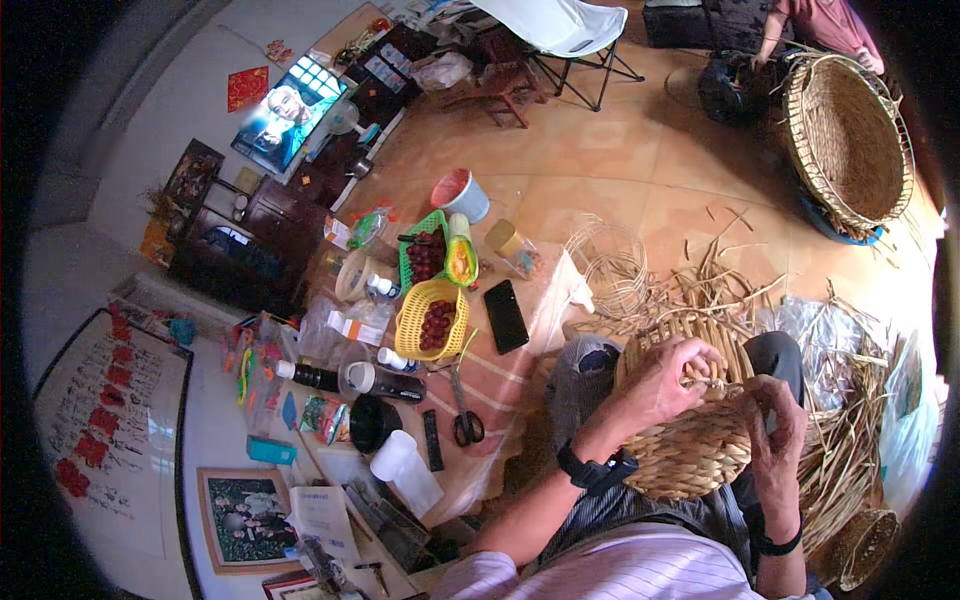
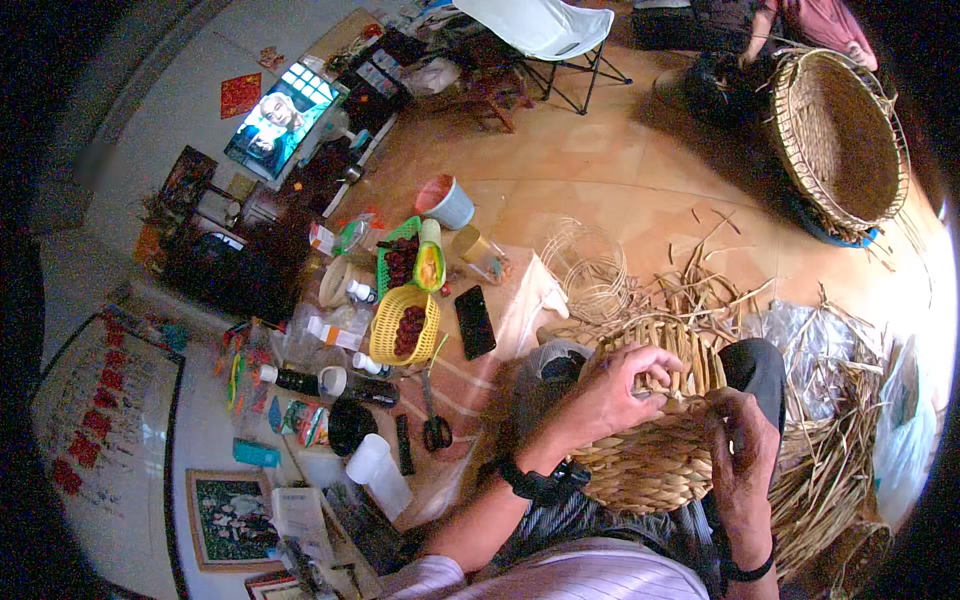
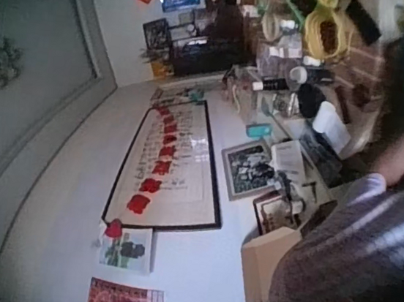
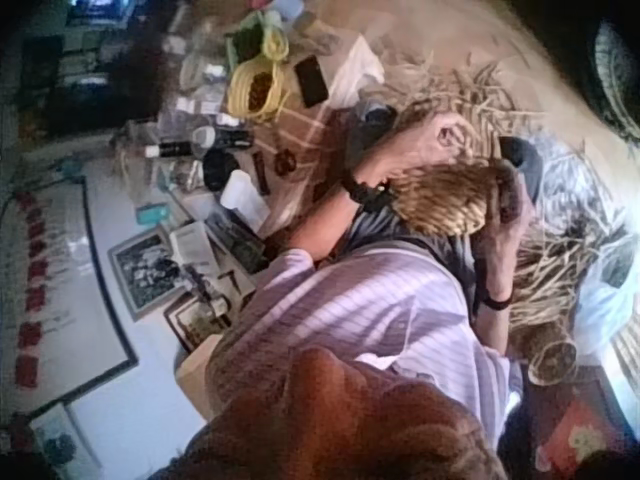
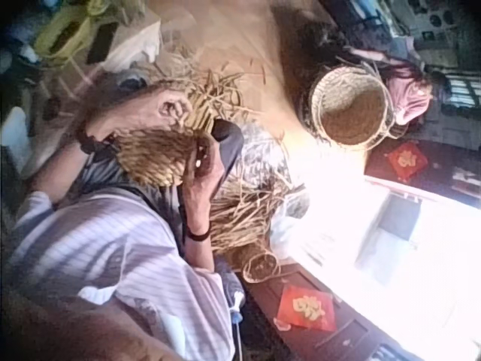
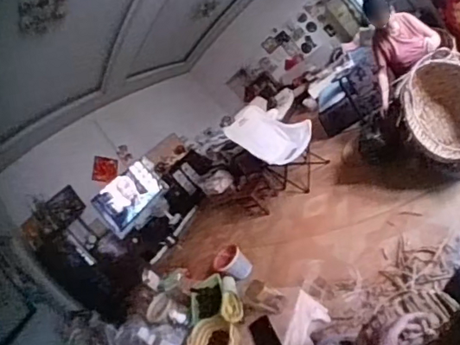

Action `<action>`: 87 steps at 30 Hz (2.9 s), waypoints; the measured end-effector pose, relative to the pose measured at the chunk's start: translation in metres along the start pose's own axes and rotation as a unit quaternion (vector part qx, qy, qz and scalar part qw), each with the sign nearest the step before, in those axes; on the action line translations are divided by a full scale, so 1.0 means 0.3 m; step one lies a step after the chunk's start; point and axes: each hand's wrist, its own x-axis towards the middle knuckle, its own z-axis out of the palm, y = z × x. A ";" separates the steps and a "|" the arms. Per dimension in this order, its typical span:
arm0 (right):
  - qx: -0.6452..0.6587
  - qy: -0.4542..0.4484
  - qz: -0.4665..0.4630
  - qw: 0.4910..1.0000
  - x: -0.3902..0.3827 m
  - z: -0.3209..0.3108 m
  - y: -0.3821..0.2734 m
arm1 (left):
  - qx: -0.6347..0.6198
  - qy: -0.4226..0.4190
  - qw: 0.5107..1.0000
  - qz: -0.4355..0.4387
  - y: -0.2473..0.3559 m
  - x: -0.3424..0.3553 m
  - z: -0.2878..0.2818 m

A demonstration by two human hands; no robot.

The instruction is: Weaving a basket using straw or wicker materials.

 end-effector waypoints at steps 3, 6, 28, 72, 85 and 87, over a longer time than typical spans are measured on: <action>-0.003 -0.008 -0.012 1.000 0.009 0.006 -0.001 | 0.038 -0.005 0.999 0.003 -0.005 0.003 -0.006; -0.081 -0.008 -0.006 0.997 0.001 -0.016 0.018 | 0.023 -0.015 1.000 0.015 0.006 0.015 -0.003; -0.192 0.004 -0.103 0.976 -0.019 0.021 0.041 | 0.045 -0.068 0.996 -0.035 0.058 0.033 -0.051; -0.371 -0.070 -0.227 0.898 0.027 0.038 -0.005 | -0.006 -0.024 1.000 -0.008 -0.042 0.044 -0.001; -0.319 -0.060 -0.195 0.925 0.054 0.075 0.011 | 0.007 -0.006 1.000 -0.003 -0.052 0.055 -0.005; -0.328 -0.016 -0.194 0.925 0.056 0.079 0.011 | 0.006 -0.008 1.000 -0.001 -0.057 0.059 -0.004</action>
